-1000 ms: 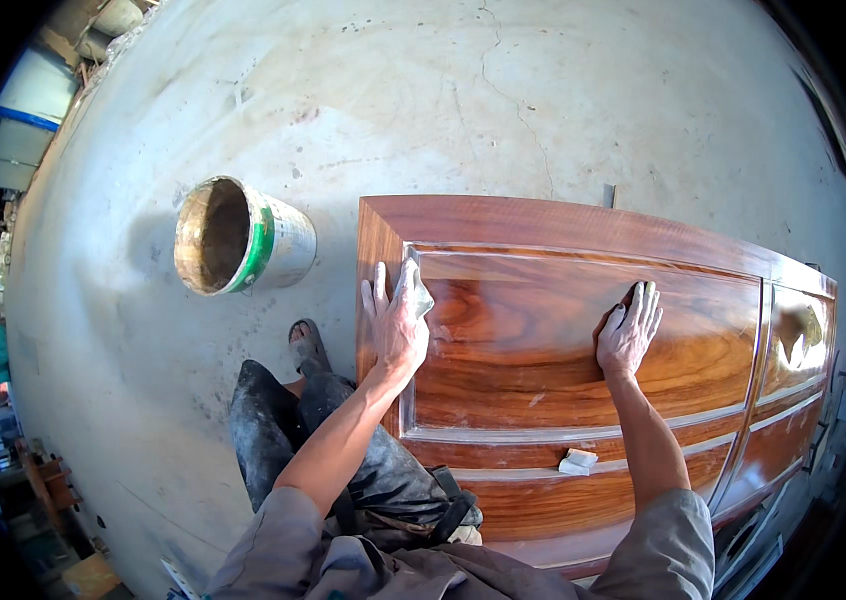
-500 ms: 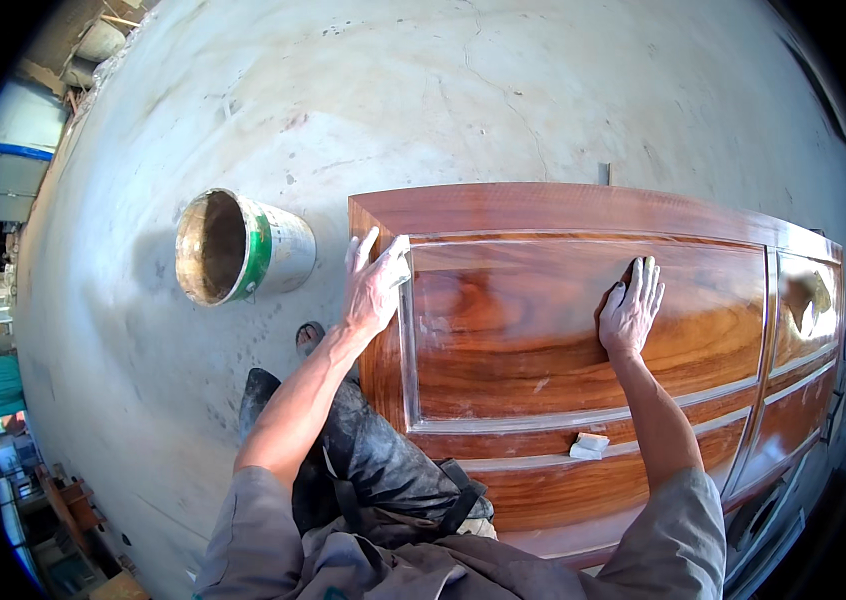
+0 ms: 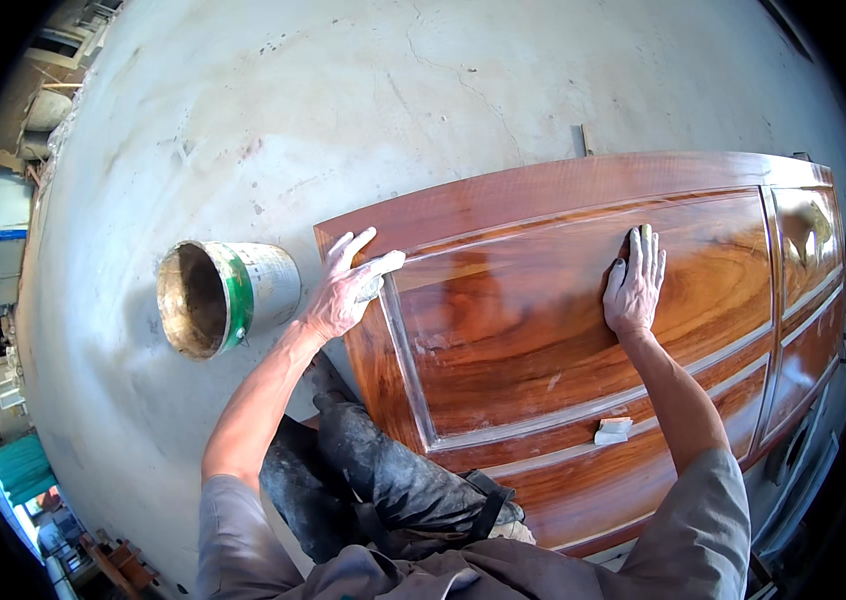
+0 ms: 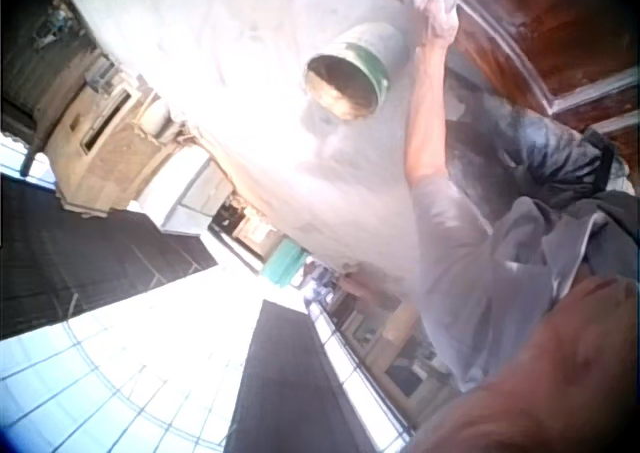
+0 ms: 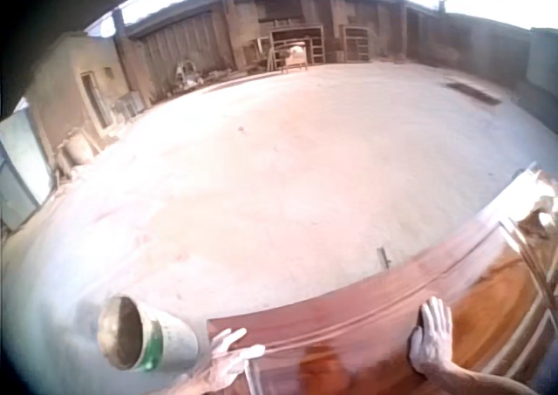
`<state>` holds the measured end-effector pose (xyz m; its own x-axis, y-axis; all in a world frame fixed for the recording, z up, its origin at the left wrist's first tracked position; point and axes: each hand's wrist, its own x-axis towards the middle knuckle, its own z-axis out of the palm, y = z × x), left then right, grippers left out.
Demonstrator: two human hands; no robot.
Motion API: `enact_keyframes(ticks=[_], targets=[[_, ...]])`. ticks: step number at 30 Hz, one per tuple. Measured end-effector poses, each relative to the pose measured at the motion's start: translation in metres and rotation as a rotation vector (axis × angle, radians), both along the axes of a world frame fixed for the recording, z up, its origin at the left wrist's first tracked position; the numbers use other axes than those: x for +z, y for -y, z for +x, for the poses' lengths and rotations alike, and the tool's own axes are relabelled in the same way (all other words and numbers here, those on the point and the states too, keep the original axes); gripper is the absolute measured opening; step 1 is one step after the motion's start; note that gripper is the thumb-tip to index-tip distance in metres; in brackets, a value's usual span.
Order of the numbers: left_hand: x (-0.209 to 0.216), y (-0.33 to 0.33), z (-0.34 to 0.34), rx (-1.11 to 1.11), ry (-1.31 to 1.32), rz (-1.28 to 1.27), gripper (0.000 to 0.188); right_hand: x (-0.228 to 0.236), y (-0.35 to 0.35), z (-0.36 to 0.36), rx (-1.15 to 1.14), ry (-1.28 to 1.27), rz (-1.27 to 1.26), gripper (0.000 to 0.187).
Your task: The person is polishing a large wooden cabinet using a cloth and a small pad. They repeatedly wipe the surface and edges of the cabinet, occasionally dipping the cloth into a bucket of liquid.
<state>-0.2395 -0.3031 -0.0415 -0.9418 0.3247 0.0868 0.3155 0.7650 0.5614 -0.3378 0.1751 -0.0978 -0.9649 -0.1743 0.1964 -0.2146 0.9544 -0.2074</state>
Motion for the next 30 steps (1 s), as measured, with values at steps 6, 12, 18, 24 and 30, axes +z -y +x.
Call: enact_keyframes(ticks=[6,12,18,24,30], targets=[[0.002,0.026,0.0,-0.038,0.048,-0.042,0.039,0.002,0.001,-0.004,-0.007,-0.018,0.019,0.063],[-0.009,-0.005,-0.028,-0.128,-0.034,-0.041,0.047,0.001,0.006,-0.012,0.007,-0.002,-0.002,0.063],[-0.006,0.004,-0.015,-0.115,-0.007,-0.068,0.051,0.003,0.005,-0.007,0.001,-0.009,-0.015,0.064],[0.002,0.011,-0.034,-0.282,-0.04,-0.182,0.056,0.005,0.005,-0.007,0.017,0.016,-0.031,0.065],[0.006,0.02,-0.011,-0.185,-0.055,-0.158,0.053,0.006,0.005,-0.011,0.011,0.014,-0.033,0.065]])
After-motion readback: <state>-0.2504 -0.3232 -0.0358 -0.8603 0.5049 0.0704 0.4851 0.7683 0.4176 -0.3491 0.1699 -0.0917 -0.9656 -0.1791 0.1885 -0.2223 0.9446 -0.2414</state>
